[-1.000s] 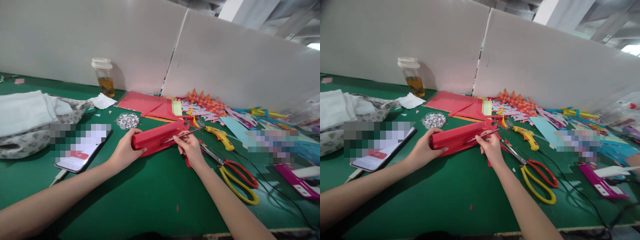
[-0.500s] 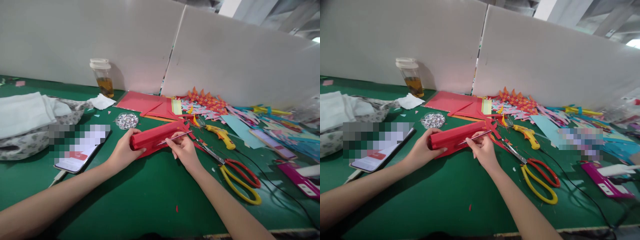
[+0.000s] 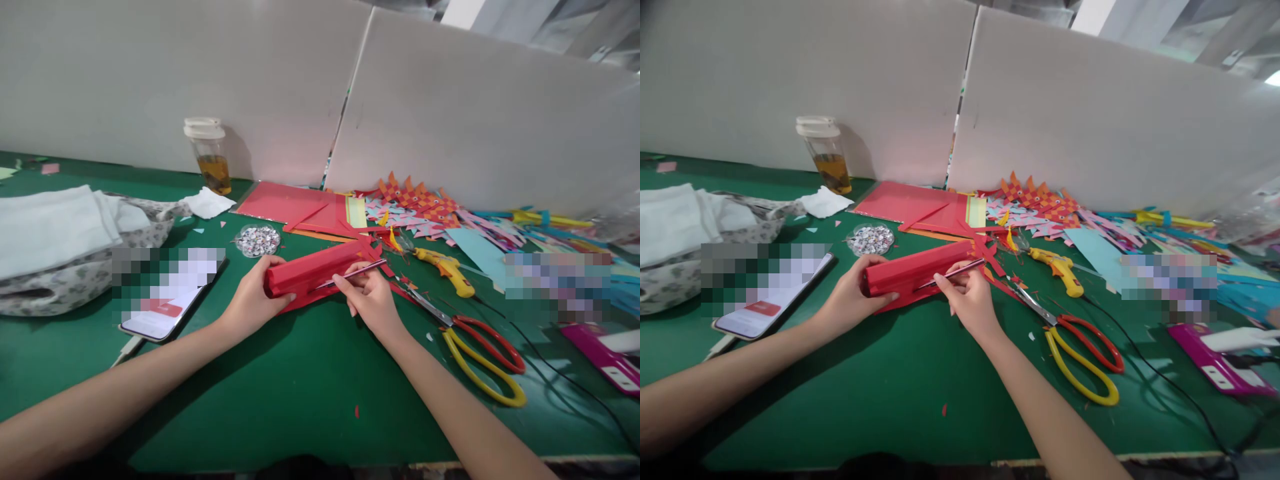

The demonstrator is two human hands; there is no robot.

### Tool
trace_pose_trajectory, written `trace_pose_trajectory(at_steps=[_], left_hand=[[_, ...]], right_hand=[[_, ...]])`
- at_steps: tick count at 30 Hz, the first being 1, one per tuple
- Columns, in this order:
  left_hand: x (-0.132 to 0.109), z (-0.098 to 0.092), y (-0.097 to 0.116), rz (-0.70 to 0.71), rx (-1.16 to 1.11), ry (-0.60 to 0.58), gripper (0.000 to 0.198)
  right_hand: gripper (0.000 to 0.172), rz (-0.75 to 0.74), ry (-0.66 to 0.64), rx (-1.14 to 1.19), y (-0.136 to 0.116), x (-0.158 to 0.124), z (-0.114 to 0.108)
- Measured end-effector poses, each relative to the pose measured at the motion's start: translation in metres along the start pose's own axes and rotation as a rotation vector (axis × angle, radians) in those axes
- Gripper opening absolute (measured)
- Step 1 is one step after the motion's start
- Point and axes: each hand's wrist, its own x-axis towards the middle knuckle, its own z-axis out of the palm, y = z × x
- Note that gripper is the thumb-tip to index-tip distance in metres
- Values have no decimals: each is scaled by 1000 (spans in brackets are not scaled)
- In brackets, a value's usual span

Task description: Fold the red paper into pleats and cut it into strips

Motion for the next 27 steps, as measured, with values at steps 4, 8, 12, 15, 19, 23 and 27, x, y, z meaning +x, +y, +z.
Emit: trace_pose_trajectory(at_steps=[4,8,12,15,19,23,27], left_hand=[[0,0,1,3,-3,2,40],[1,0,1,-21,-12,-15,41],[0,0,3,-32,-6,-24,40],[0,0,4,-39,-22,-29,40],[0,0,4,-38,-38,-29,39],[0,-1,4,-26,21,-6,40],[-1,-1,3,-26,32,3,40]], right_hand=[[33,11,0,9,0,1,0],[30,6,4,-11,-2,1,0],[27,25,-33,-105,-3,0,-2],[28,35,-33,-128,-4,-1,-5],[26,73,-193,-72,-5,-3,-6],[29,141,-435,-24,-17,-7,-9],[23,-4,-330,36,-43,-30,-16]])
